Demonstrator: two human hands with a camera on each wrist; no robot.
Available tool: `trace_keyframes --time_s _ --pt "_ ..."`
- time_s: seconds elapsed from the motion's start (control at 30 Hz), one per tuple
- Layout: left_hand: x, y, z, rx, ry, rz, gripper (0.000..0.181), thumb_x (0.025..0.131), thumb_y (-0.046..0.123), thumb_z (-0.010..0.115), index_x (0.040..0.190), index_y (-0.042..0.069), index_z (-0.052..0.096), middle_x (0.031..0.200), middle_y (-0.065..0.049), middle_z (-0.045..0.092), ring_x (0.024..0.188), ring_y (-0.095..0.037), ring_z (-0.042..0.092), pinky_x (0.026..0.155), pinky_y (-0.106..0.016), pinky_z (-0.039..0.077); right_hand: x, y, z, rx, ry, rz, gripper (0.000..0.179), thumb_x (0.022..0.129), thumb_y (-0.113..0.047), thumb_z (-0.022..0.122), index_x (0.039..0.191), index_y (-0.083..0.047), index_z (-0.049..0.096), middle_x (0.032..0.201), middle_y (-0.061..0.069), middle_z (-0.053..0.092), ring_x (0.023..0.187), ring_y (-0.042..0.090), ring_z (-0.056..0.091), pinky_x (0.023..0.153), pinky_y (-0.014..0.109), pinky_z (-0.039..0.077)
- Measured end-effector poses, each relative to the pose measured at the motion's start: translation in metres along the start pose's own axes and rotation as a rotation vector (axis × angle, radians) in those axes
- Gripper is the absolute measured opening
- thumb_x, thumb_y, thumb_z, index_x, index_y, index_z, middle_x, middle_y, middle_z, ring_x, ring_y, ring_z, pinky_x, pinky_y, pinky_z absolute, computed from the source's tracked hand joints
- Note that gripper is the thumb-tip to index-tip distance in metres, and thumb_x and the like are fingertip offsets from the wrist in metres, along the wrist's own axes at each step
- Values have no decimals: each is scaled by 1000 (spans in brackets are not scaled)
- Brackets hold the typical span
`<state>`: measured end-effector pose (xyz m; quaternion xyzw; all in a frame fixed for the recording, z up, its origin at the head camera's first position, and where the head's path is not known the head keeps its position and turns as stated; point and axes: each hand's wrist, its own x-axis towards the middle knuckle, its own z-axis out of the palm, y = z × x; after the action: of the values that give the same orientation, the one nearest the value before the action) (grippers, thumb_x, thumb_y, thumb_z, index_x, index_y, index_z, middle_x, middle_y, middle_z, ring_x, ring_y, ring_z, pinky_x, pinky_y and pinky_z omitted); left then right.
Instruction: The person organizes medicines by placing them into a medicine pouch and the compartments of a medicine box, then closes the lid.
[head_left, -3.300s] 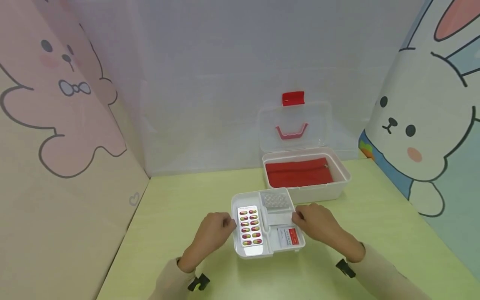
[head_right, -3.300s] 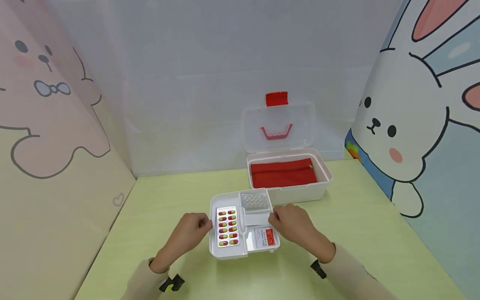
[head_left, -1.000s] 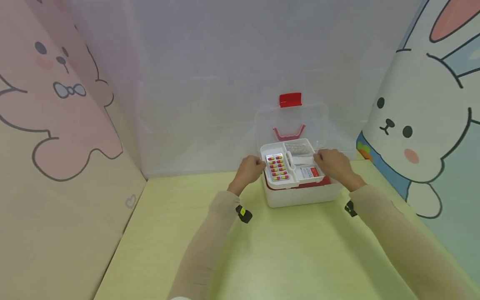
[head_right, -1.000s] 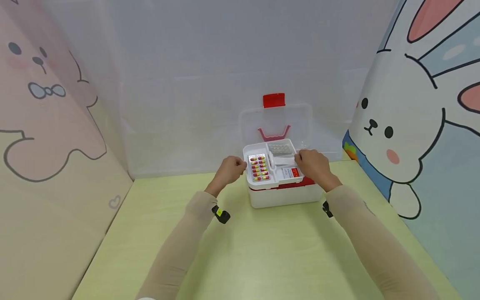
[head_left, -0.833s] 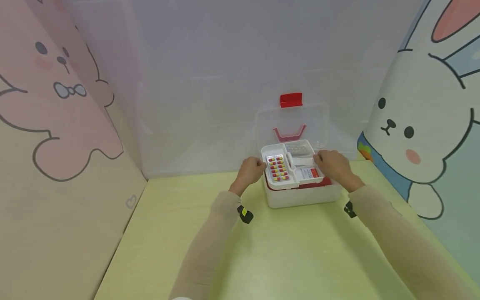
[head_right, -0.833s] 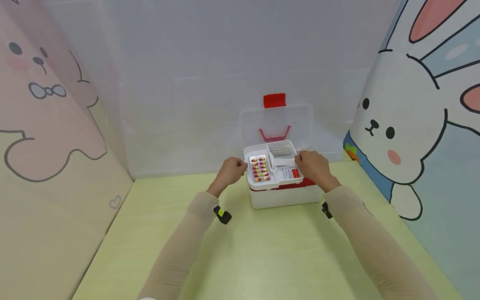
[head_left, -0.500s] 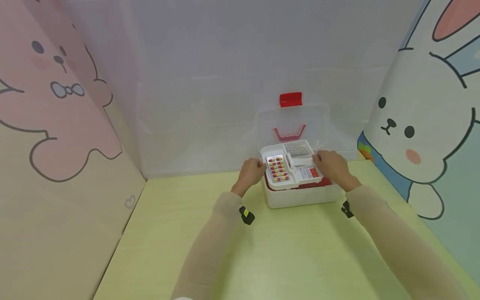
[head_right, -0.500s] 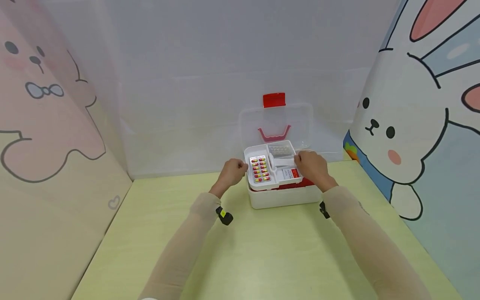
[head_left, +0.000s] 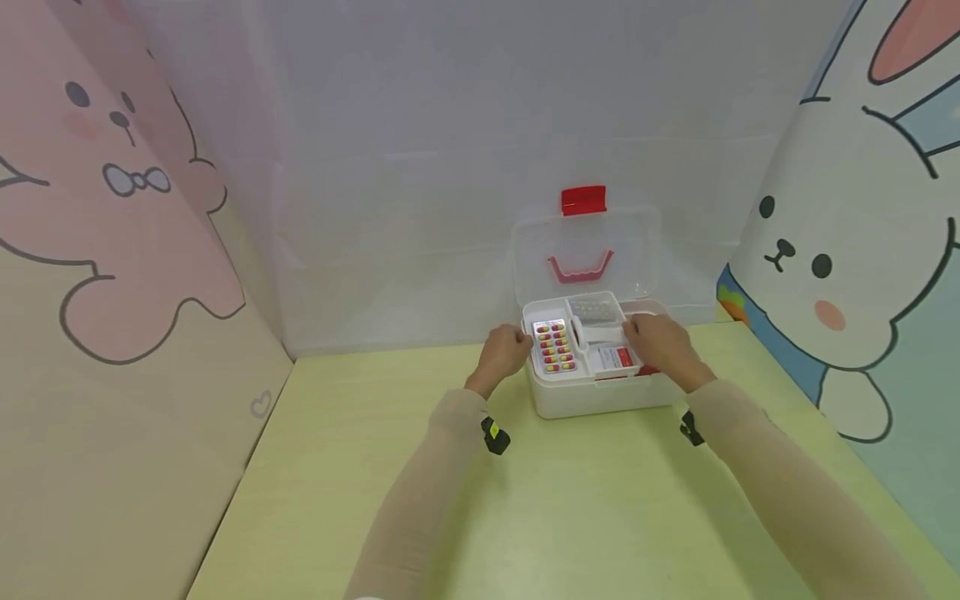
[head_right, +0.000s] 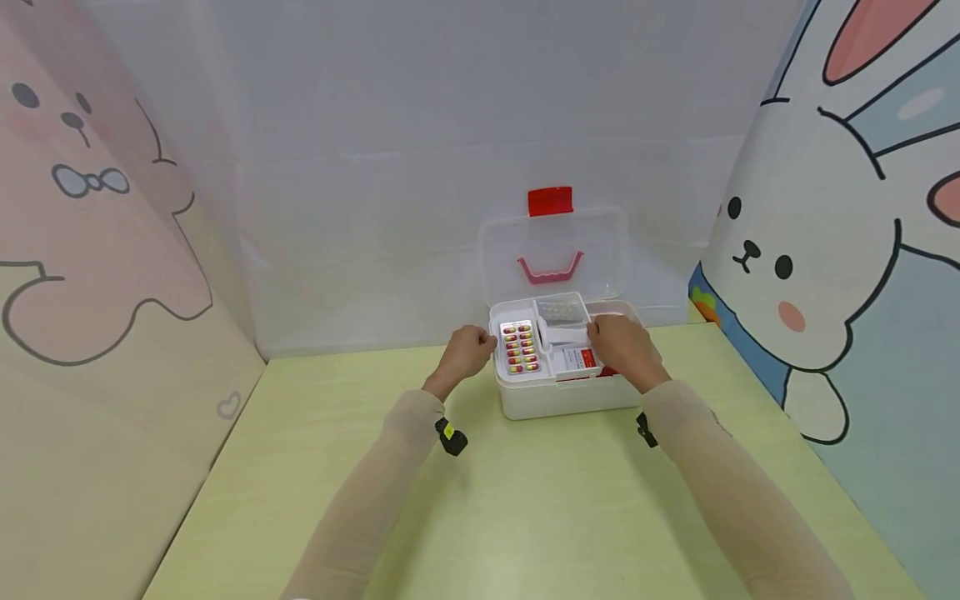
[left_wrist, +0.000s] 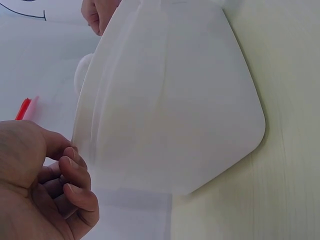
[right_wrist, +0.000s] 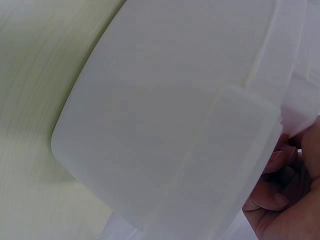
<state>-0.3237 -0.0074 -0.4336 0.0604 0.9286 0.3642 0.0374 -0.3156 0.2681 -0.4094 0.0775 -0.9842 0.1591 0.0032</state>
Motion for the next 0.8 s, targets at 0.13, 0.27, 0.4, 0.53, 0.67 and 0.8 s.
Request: trace_keyframes --time_s 0.13,0.27,0.4,0.53,0.67,0.8 --pt "-1 -3 2 14 -7 6 39 97 25 51 60 16 46 57 3 45 52 -11 43 46 -24 33 -1 2 4 23 -10 -5 31 104 -26 39 89 -5 57 71 8 51 67 22 51 61 32 41" --pt "0 -7 5 7 -20 0 43 98 25 52 57 16 43 54 4 42 50 -10 40 45 -24 31 0 3 11 4 -2 -6 31 104 -26 39 88 -6 57 70 7 52 67 21 51 63 34 41" --pt "1 -7 6 1 -35 -16 43 98 24 52 56 15 42 53 4 41 49 -10 38 44 -24 29 3 5 19 -35 10 -16 32 103 -25 39 90 -4 59 74 8 56 70 22 52 68 38 41" --pt "0 -7 5 -4 -31 -22 41 97 26 52 58 15 45 55 4 43 51 -11 40 45 -24 31 4 6 21 -52 46 -41 32 102 -24 39 89 -3 59 74 10 57 68 24 51 66 41 41" --pt "0 -8 6 -1 -25 -25 41 97 27 53 59 16 46 56 4 44 52 -11 41 46 -24 31 4 7 21 -64 71 -60 31 102 -23 41 86 -3 58 73 10 57 66 24 51 63 42 41" --pt "2 -9 7 -11 -42 -39 43 97 28 53 57 16 43 54 4 41 51 -11 39 45 -25 30 3 7 21 -73 74 -60 31 102 -24 41 88 -3 59 72 10 58 64 24 52 62 42 42"
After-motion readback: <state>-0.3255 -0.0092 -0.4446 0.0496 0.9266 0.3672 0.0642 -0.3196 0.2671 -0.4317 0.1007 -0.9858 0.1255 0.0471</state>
